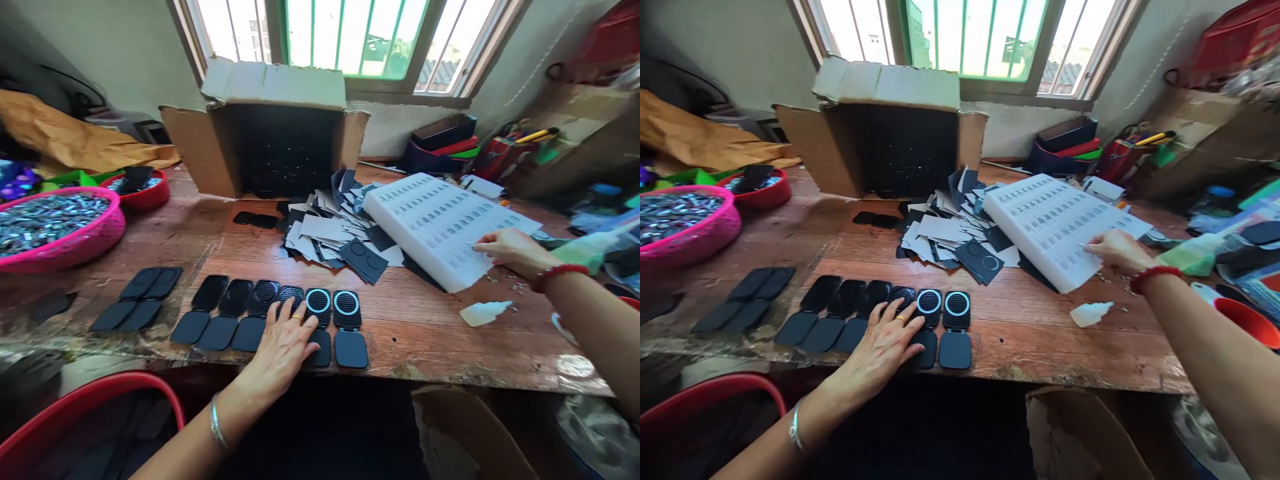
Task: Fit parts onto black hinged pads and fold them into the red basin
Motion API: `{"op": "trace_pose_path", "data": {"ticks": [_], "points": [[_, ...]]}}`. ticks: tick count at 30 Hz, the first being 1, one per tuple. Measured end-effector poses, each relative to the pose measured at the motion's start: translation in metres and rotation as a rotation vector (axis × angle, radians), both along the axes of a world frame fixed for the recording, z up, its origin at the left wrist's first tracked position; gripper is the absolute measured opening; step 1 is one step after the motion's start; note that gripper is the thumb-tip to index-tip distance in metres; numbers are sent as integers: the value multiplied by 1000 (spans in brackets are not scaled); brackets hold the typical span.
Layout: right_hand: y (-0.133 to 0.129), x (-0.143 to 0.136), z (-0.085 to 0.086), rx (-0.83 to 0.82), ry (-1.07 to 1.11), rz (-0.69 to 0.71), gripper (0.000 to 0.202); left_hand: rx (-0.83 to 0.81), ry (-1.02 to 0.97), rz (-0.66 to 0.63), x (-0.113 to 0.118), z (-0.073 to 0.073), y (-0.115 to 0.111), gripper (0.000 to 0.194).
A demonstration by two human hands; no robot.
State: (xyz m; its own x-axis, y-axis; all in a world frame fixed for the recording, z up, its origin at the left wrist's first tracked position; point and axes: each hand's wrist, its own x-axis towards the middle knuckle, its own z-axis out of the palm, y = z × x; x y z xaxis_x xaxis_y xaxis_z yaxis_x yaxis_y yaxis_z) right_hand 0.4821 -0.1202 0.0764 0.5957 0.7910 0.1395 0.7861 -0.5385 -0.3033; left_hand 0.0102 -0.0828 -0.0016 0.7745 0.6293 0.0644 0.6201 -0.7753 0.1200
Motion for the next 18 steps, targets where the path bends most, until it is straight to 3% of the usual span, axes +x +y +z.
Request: {"op": "trace_pose_path", "data": {"ticks": [4,7,9,12,14,18], "points": [[-3,-17,36,-42,-53,-44,17,-15,36,14,-2,1,-3,33],[-6,-52,61,76,-156,-6,8,-28,33,17,-1,-1,-4,33],[-3,-84,66,84,-115,64,6,-29,23,21,-1,-2,-5,36],[9,-136,52,93,97,208,7,-37,-9,29,-3,-1,-6,41],[20,-169,33,128,280,332,16,-39,-49,49,-10,1,-5,43],[44,-228,-6,58,596,579,12,-2,-128,147,-31,0,0,37]]}}
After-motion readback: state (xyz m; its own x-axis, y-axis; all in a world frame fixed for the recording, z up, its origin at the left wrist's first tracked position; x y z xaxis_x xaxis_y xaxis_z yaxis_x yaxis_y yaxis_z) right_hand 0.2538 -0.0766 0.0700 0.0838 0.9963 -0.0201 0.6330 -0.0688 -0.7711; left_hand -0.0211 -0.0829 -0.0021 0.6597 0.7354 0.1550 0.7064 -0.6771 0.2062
